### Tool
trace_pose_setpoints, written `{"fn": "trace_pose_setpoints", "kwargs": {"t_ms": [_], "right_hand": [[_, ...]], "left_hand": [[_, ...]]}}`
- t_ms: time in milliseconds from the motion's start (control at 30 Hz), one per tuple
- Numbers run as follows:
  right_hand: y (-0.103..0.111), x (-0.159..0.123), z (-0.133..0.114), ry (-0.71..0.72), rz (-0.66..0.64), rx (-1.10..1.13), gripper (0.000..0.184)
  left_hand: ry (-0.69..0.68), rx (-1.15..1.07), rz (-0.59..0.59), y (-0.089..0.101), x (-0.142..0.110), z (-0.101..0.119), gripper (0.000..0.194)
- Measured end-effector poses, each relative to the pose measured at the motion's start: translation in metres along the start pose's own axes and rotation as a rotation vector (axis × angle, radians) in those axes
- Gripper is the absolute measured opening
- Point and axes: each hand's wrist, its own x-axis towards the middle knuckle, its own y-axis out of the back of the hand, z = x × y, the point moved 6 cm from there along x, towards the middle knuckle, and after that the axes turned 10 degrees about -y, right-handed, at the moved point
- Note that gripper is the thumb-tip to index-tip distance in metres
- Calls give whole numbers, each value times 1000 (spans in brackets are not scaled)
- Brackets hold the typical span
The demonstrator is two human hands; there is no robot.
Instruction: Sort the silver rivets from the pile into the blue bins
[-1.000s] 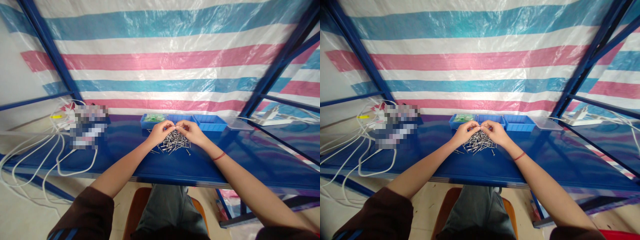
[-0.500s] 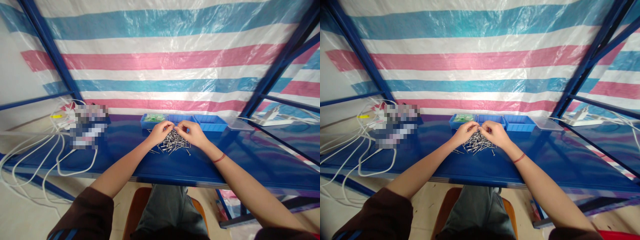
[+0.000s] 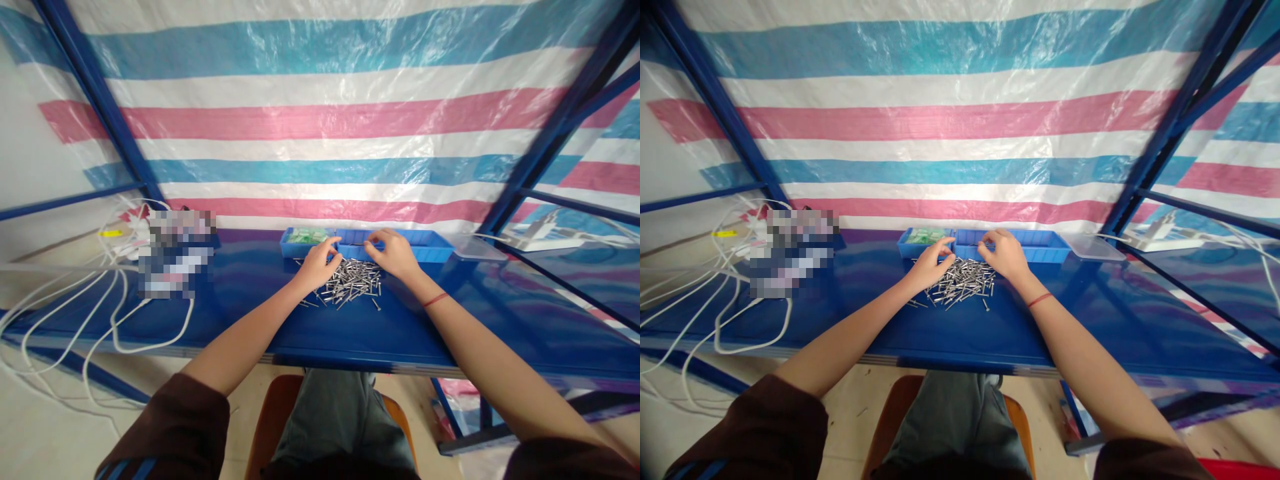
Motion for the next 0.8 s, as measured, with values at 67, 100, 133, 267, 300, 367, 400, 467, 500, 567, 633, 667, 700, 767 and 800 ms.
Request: {"fn": "trace_pose_setpoints", "kwargs": {"t_ms": [67,100,133,267,300,367,400,467,500,567,633,667,700,767,800], "right_hand": [[-9,-6,-12,98,-171,65,13],[-14,-10,-18,144,-264,80,13],[-20,-14,-22,178,-340,83,13],[-31,-22,-29,225,-444,87,14],[-31,-22,-29,232,-442,91,15],[-31,-23,-31,256,-431,85,15],[-30,-24,-32,267,-420,77,16],[-26,-25,-35,273,-394,68,16],[-24,-25,-36,266,-380,72,16],[-19,-24,-39,238,-343,102,17],[-13,-23,-40,186,-281,172,14],[-9,-22,-41,151,-238,219,12],[-6,-21,-40,107,-195,273,11],[-3,-20,-37,2,-139,392,17],[-3,-20,-36,-49,-132,445,21]], "left_hand": [[-15,8,-12,0,0,1,35],[-21,13,-16,-1,1,1,33],[-25,16,-18,-1,1,1,31],[-42,25,-28,-3,0,-1,27],[-45,29,-37,-4,0,-1,25],[-51,46,-72,-5,0,0,22],[-53,58,-95,-5,0,1,20],[-57,79,-134,-6,-1,3,18],[-60,86,-147,-6,-1,4,17],[-68,86,-155,-6,-1,6,17],[-79,55,-134,-4,0,9,16],[-76,25,-108,-3,0,10,16],[-65,-13,-74,-1,1,11,15],[-25,-90,6,3,1,12,14],[-4,-119,41,5,1,12,13]]}}
